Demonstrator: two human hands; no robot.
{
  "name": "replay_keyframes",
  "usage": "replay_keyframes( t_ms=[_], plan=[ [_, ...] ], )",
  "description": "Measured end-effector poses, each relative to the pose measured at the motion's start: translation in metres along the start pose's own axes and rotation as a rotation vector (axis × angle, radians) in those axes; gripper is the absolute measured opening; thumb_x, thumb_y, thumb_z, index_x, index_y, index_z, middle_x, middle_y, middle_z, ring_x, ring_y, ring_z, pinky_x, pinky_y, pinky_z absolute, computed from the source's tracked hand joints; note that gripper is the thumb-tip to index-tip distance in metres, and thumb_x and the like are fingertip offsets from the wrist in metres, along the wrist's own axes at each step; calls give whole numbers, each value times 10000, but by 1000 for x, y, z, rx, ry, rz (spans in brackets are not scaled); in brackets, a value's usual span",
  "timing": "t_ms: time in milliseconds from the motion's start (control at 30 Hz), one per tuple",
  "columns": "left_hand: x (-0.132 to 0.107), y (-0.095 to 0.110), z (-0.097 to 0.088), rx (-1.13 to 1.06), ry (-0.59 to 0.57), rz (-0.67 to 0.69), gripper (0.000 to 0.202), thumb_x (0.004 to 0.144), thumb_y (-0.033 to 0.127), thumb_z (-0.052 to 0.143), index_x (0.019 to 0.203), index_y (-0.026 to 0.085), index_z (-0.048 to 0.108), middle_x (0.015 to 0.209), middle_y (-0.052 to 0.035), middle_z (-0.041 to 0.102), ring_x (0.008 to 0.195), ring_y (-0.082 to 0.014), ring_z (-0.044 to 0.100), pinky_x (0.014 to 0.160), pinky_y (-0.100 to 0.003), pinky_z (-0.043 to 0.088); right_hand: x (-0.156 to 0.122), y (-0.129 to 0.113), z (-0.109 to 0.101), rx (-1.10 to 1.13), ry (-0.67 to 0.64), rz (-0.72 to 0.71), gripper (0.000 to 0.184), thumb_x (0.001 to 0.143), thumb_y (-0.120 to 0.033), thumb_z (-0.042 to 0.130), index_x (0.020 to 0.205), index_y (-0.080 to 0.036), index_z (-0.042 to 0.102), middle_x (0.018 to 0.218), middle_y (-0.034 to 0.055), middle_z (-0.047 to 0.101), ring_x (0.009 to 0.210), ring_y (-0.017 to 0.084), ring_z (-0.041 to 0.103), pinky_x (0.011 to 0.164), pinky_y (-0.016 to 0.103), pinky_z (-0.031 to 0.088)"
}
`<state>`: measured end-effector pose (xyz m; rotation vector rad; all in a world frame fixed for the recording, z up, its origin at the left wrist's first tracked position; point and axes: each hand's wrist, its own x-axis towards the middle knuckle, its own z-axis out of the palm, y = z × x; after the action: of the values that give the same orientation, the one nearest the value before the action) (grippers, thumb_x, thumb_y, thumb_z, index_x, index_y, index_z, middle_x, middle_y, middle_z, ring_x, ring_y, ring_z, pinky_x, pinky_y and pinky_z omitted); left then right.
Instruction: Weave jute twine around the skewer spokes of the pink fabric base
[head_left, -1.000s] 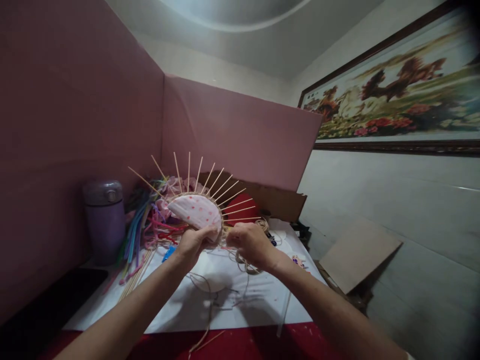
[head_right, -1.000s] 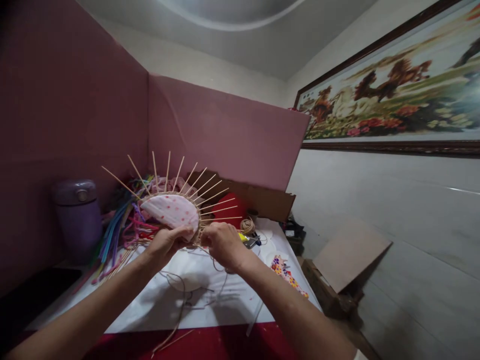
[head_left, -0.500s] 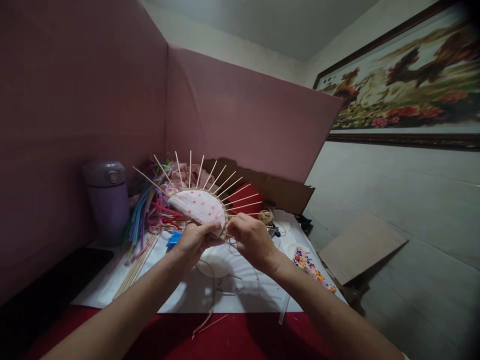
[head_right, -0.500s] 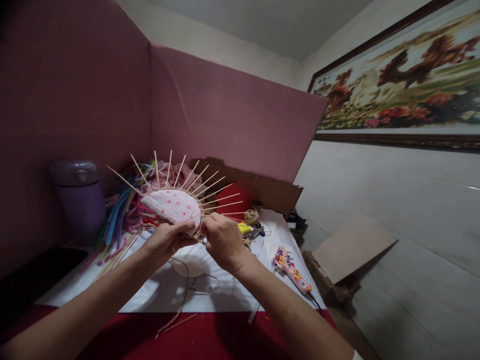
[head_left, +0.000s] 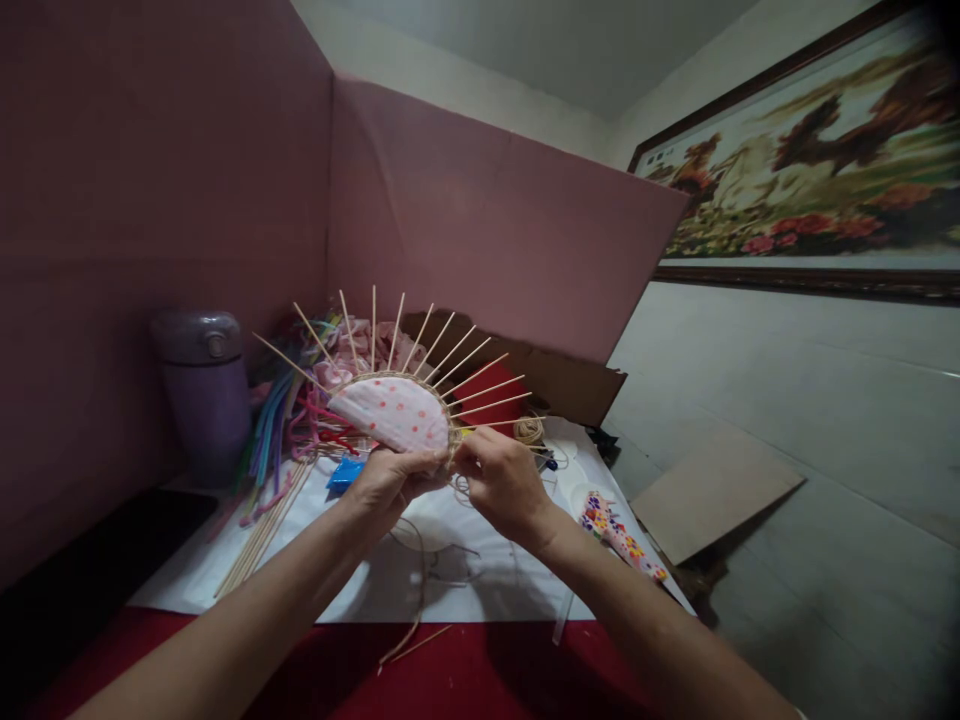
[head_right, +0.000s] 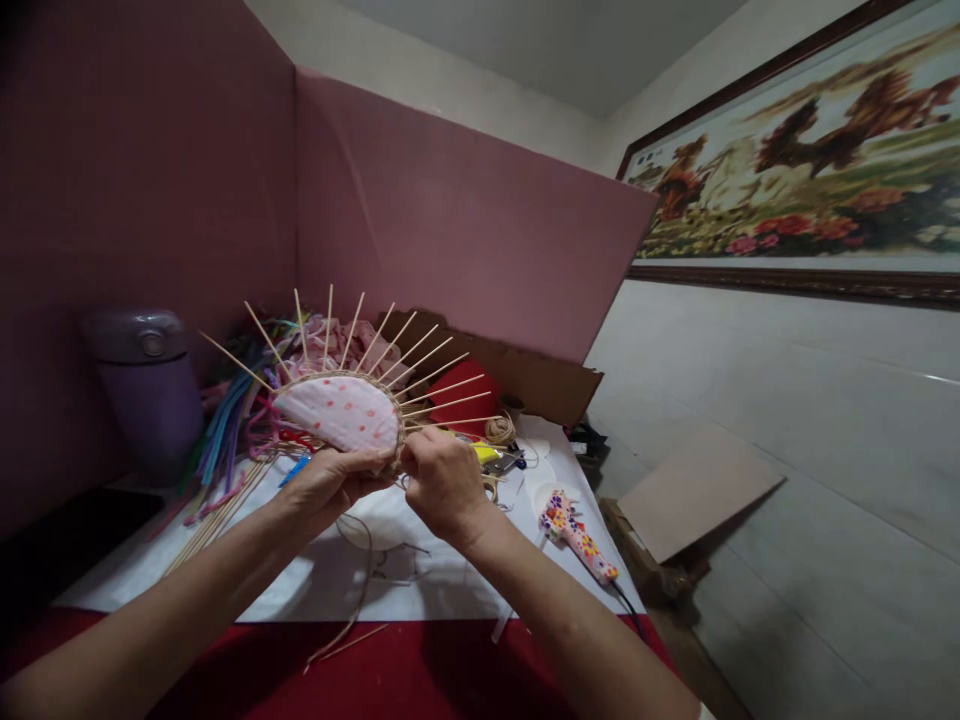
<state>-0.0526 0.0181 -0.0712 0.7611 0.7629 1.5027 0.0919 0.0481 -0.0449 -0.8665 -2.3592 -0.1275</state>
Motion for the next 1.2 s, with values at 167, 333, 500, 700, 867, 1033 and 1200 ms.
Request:
replay_keyframes(
  t_ms=[167,333,500,700,867,1033,1200],
  plan=[
    [4,-2,-4,-21,-4,-7,67,524,88,688,579,88,650,601,-38,648,610,-128,577,664,-263,471,0,-2,1,-22,29,26,118,693,-86,490,680,-182,557,709,10,566,643,117,498,601,223,329],
    [2,-3,-2,38,-10,-1,95,518,69,685,607,88,661,640,-49,658,658,-147,589,698,-272,461,0,-2,4,-31,41,19,93,707,-111,491,677,-182,544,705,16,567,651,128,502,607,232,324],
    [1,-6,-3,61,37,25,107,491,18,649,568,92,639,604,-29,640,622,-134,574,675,-264,453,0,-2,7,-35,30,12,75,712,-131,501,679,-185,542,702,13,569,653,129,501,612,234,317],
    [-1,-1,-4,10,43,-69,35,574,121,628,607,117,638,651,-21,638,656,-128,568,634,-262,458,1,-1,7,-44,22,12,90,702,-119,497,679,-188,550,708,12,570,650,125,499,601,229,315],
    [-1,3,-2,18,73,-59,116,627,176,626,726,121,653,691,-33,644,626,-120,569,559,-228,457,0,2,6,-31,28,16,99,711,-113,487,687,-182,554,718,14,575,656,121,504,614,224,326],
    [1,-1,-3,-8,53,-79,109,612,135,662,713,101,641,672,-35,638,600,-116,568,572,-242,487,-3,4,5,-27,41,5,90,703,-104,497,676,-179,540,712,11,568,671,119,504,622,220,329],
    [1,-4,-1,-50,68,-133,89,608,80,663,690,92,630,656,-44,638,593,-124,572,584,-283,530,-8,5,-4,-31,41,-10,79,700,-105,509,678,-180,518,713,3,551,667,117,494,614,227,315]
  ],
)
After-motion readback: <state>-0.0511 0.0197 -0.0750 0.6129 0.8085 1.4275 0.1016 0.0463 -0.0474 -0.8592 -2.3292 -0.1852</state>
